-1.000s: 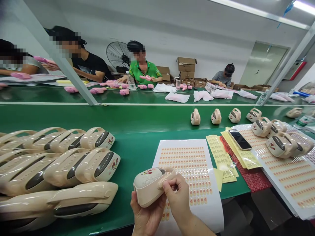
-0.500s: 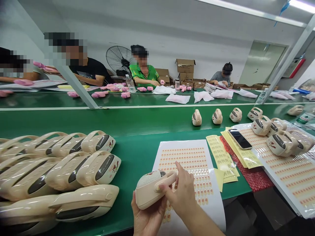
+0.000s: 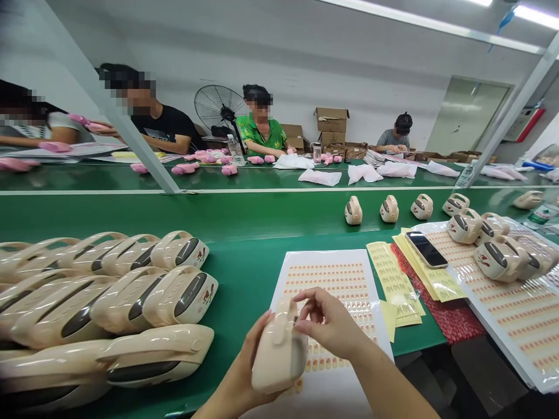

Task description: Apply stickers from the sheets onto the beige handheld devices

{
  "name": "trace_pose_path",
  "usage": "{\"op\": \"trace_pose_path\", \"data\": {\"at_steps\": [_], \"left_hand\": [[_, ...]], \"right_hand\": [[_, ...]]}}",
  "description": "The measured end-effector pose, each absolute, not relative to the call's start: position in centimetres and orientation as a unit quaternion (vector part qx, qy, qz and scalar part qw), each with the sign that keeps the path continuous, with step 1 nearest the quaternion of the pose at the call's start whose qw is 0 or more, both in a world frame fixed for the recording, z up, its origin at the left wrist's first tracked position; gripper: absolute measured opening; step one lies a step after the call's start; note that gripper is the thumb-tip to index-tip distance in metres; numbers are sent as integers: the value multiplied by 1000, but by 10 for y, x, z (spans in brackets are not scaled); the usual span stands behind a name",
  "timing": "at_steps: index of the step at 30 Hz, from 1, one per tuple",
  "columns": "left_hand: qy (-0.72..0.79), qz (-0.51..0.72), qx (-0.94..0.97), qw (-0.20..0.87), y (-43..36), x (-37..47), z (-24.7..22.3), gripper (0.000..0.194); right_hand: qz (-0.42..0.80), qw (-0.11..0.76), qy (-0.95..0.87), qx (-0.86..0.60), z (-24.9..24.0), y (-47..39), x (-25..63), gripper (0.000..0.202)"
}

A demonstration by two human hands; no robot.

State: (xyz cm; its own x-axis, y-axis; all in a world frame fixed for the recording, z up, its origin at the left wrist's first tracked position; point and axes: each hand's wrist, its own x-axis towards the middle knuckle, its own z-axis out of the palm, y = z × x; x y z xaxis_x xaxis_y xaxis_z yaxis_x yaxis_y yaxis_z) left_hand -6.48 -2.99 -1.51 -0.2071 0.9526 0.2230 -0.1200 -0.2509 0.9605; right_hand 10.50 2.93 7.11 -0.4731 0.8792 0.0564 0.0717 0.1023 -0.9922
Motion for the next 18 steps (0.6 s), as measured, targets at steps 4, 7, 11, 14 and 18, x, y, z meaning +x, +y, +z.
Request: {"op": "trace_pose_path", "data": {"at_steps": [4, 7, 11, 14, 18], "left_hand": [[416, 562, 563, 441, -27, -74, -11, 87], [407, 565, 551, 459, -27, -77, -2, 85], [394, 583, 514, 491, -30, -75, 7, 77], [385, 569, 558, 465, -30, -75, 6, 80], [381, 547, 634, 392, -30, -77, 1, 90]], "right_hand": [[564, 318, -662, -378, 74, 23, 94, 31], [566, 306, -657, -392, 72, 21, 91, 32], [566, 305, -668, -375, 72, 18, 92, 32], [544, 292, -691, -375, 74, 16, 93, 33], [506, 292, -714, -387, 72, 13, 91, 29]]}}
